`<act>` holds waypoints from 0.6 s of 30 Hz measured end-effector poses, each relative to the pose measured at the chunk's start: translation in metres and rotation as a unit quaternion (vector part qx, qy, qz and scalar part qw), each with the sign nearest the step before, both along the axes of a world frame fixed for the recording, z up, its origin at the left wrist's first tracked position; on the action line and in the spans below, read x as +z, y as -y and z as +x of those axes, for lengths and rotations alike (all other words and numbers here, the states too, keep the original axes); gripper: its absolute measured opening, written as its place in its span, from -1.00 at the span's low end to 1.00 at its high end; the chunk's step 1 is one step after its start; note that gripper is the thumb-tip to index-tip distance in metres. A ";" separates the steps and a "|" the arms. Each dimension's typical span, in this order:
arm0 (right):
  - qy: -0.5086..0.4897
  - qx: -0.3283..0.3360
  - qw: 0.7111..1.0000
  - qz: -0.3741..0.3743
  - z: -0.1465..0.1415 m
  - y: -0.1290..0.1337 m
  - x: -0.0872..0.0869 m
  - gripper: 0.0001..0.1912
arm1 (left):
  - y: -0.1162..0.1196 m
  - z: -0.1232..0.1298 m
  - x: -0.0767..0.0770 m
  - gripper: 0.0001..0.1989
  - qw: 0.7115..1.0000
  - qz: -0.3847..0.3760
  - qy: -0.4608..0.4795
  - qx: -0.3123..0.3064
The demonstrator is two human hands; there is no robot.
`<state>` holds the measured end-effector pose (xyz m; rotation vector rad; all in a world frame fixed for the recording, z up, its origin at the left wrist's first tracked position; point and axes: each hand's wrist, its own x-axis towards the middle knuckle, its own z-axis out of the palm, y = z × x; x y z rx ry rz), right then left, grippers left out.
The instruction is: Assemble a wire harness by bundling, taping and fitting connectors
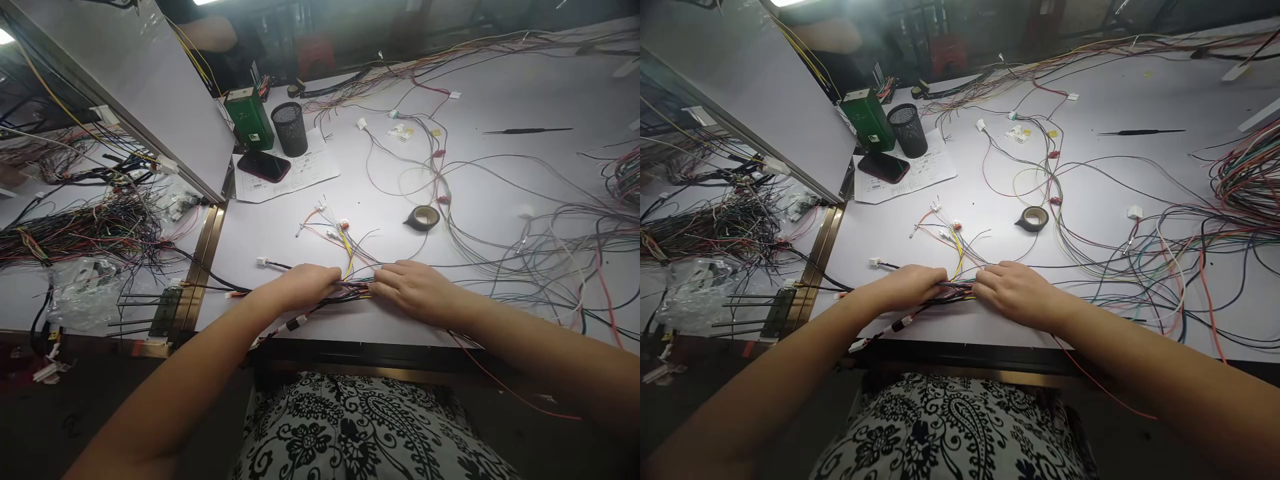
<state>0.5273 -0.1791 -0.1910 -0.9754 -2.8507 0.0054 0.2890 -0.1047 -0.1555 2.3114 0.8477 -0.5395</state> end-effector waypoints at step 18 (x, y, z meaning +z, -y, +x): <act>0.003 -0.185 0.983 0.017 -0.038 0.031 -0.010 -0.81 | 0.006 -0.006 -0.014 -0.60 0.996 0.076 0.011 -0.035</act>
